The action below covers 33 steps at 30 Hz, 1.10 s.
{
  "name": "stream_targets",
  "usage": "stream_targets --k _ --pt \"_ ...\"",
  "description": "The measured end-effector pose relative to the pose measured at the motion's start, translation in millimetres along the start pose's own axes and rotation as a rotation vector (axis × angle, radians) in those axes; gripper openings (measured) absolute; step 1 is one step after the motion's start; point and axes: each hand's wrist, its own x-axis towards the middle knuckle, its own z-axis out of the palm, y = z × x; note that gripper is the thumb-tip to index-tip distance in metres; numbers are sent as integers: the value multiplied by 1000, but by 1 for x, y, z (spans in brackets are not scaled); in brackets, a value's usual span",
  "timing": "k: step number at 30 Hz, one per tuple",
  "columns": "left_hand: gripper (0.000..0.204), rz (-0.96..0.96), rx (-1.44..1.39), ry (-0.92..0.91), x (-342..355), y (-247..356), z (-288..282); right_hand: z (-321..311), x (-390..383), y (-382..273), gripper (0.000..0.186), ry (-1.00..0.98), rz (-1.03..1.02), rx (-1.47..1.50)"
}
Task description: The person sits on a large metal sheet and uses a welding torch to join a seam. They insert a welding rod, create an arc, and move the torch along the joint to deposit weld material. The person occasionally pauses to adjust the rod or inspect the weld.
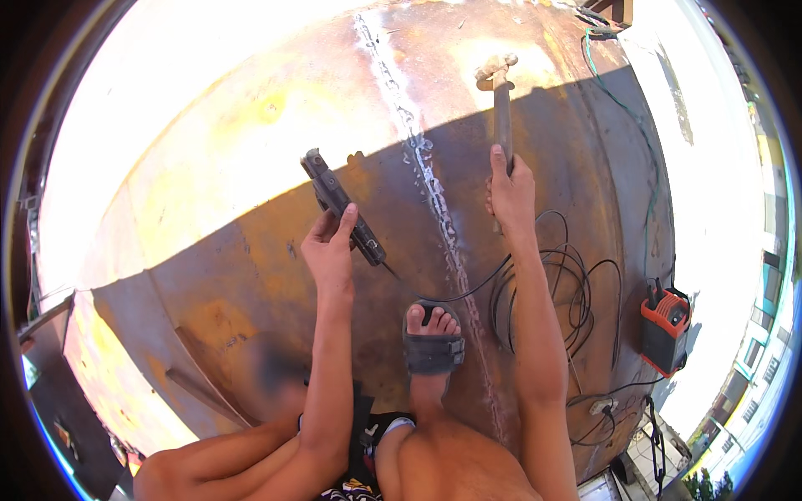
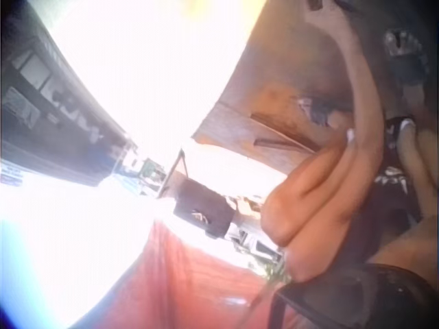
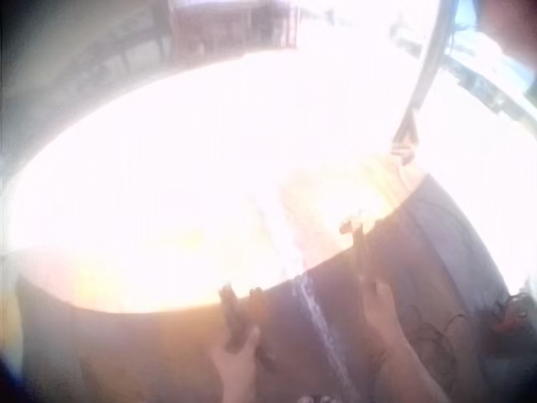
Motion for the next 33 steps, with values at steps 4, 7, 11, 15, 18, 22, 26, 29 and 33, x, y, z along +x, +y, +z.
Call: stream_targets --k 4,7,11,15,18,22,26,29,33 --pt "46 -28 83 -100 -26 -2 12 -27 4 16 61 173 -25 -395" --pt "57 -34 91 -212 -49 -32 52 -54 14 31 62 386 -229 -731" --pt "62 -89 247 -351 -86 -47 74 -67 -6 13 55 249 -66 -812" --pt "60 -116 288 -362 -103 -48 87 -95 1 42 49 243 -250 -854" --pt "61 -194 223 -364 -103 -41 97 -111 8 57 48 244 -314 -916" --pt "56 -245 170 -347 -90 -43 101 -104 -7 29 47 132 -328 -998" --pt "49 -246 12 -268 -76 -38 99 -64 -47 -57 47 -424 -185 -933" --pt "44 -256 -44 -257 -65 -32 103 -38 -79 -65 54 -596 -239 -955" --pt "37 -219 -93 -199 -55 -12 108 -2 -85 -34 67 -383 -441 -865"
